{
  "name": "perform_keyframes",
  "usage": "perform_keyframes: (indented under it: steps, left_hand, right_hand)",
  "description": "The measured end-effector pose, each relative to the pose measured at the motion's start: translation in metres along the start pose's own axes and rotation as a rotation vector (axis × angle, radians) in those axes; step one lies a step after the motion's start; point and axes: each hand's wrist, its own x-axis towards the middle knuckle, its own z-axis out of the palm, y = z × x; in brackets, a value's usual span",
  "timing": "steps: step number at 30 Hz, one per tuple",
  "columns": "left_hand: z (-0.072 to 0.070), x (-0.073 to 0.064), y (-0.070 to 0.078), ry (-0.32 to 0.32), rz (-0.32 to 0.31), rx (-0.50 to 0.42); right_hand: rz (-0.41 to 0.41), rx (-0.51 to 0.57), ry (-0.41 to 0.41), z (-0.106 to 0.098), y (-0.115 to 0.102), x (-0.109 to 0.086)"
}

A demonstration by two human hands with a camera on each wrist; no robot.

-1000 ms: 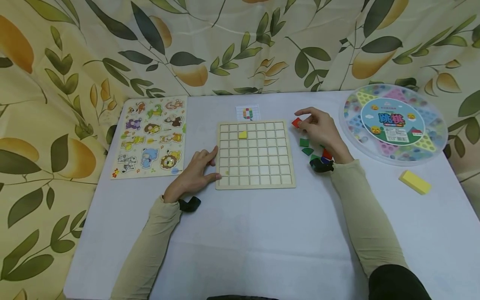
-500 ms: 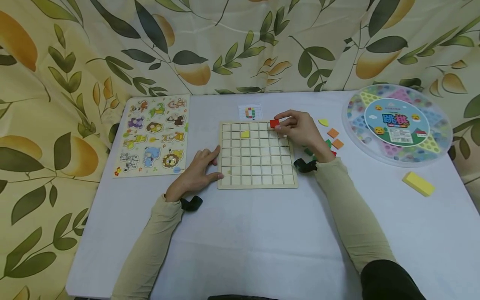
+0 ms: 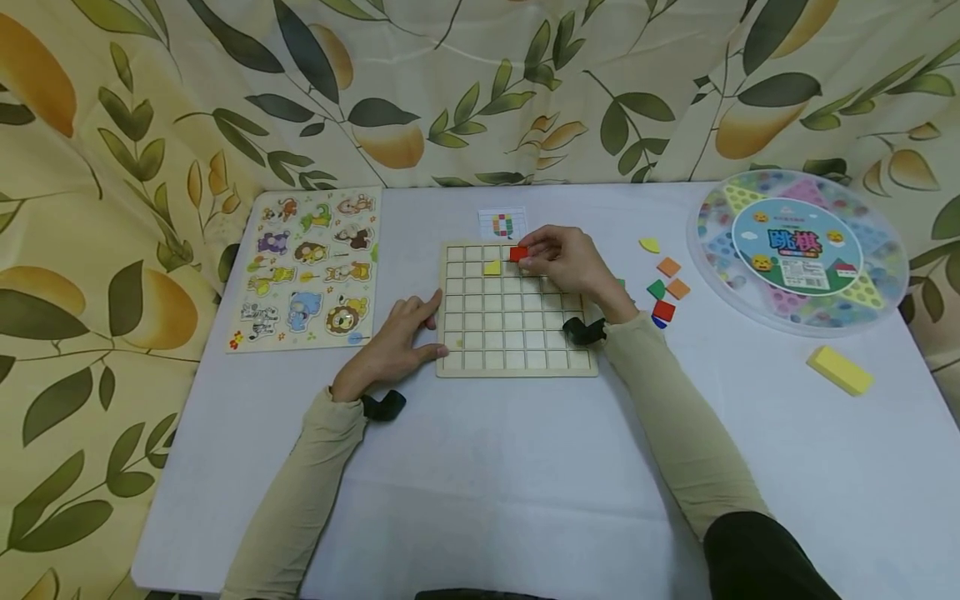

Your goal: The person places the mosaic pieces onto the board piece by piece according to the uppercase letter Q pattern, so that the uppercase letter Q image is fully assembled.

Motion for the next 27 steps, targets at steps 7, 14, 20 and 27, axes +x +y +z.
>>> perform_keyframes:
  steps: [7, 14, 20, 27]
  left_hand:
    - [0.0019, 0.0024, -0.0002, -0.005, 0.012, 0.004]
    - [0.0022, 0.0016, 0.0009, -0.005, 0.008, 0.008]
    - [0.001, 0.0014, 0.0027, -0.005, 0.006, -0.003]
    - [-0.0011, 0.0005, 0.0027, -0.003, -0.012, -0.003]
  right_hand:
    - [0.011, -0.072, -0.027, 0.0031, -0.0013, 0.0018]
    - [0.011, -0.117, -0.035, 0.0056, -0.0015, 0.0031]
    - [0.013, -0.12, -0.047, 0.0062, -0.0046, 0.0037]
    - [0.002, -0.11, -0.053, 0.0055, -0.0042, 0.0058]
